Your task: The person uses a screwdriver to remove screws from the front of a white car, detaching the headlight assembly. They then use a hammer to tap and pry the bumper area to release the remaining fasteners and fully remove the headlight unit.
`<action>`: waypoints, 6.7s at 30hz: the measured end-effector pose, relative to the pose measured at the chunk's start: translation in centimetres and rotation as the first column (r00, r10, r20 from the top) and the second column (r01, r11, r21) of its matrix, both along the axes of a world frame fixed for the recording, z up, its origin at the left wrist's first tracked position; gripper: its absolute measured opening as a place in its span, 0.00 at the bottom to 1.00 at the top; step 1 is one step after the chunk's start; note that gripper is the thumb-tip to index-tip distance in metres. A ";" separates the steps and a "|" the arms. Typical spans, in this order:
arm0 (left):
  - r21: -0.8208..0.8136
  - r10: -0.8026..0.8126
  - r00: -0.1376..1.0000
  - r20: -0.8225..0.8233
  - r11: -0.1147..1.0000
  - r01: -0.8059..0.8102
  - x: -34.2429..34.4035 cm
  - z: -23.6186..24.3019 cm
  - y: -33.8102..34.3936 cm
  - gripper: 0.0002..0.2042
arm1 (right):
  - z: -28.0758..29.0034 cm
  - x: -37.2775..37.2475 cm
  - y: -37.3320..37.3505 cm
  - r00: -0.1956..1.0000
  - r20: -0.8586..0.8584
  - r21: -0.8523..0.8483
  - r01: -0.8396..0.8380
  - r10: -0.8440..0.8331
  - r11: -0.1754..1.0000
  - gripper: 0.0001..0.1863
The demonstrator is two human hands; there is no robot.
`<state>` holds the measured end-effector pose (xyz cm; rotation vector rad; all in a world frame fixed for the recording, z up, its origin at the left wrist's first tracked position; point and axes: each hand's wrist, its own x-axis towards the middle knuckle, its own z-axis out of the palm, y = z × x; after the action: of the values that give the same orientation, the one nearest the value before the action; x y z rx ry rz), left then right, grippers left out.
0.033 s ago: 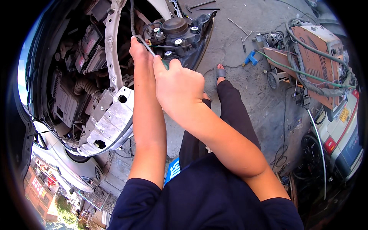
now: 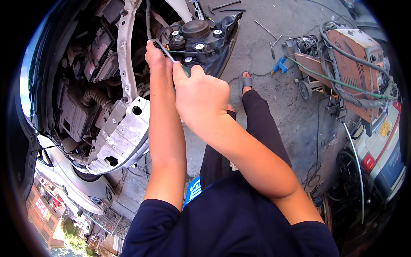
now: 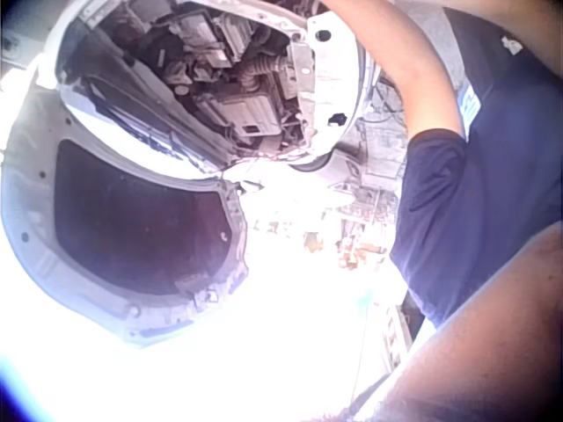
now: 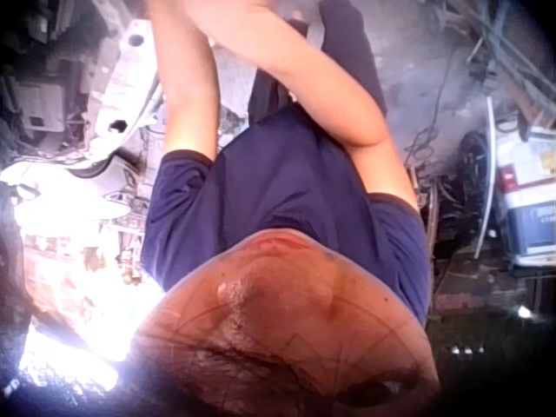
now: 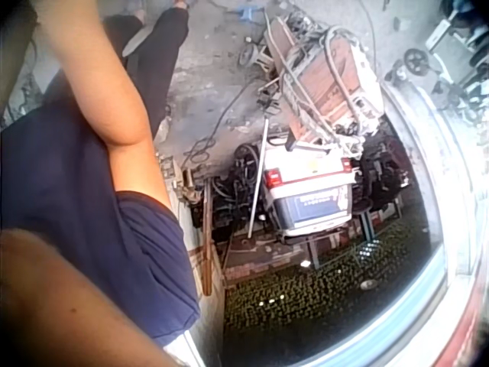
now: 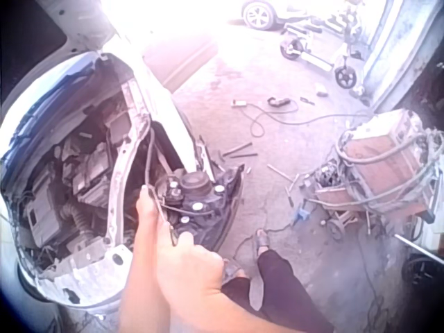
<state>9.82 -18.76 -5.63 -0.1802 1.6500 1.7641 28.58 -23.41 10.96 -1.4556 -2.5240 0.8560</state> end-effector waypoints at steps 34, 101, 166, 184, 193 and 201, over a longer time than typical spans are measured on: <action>0.103 0.057 0.996 0.069 0.993 -0.064 -0.4 -0.7 0.3 0.15 | -2.6 0.9 2.0 0.991 -0.109 0.058 -0.070 0.076 0.996 0.20; -0.124 -0.063 0.998 -0.010 0.990 0.062 -1.1 -0.7 0.7 0.22 | -1.2 -2.5 2.0 0.851 -0.269 -0.686 0.160 -0.452 0.710 0.23; 0.091 0.164 0.968 0.189 0.979 -0.184 1.1 2.1 -0.4 0.14 | -2.7 -0.9 26.1 0.924 -0.224 -0.691 -0.375 0.310 0.618 0.21; -0.106 0.034 0.999 0.022 0.994 -0.032 2.9 7.3 -0.9 0.18 | 3.0 2.0 16.2 0.902 -0.353 -0.848 -0.196 -0.248 0.492 0.22; -0.053 -0.019 1.000 -0.007 0.998 0.019 3.3 7.3 -1.8 0.17 | 5.5 3.8 17.2 0.973 -0.199 -0.604 -0.219 0.121 0.766 0.23; 0.088 -0.010 0.912 0.409 0.996 -0.028 0.7 6.2 -2.7 0.18 | -11.3 6.4 38.5 0.867 0.405 -0.499 -0.056 0.290 0.865 0.22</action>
<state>10.52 -21.44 0.59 -0.4823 1.2644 1.6663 34.97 15.13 -0.31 -1.7636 -2.9891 1.3855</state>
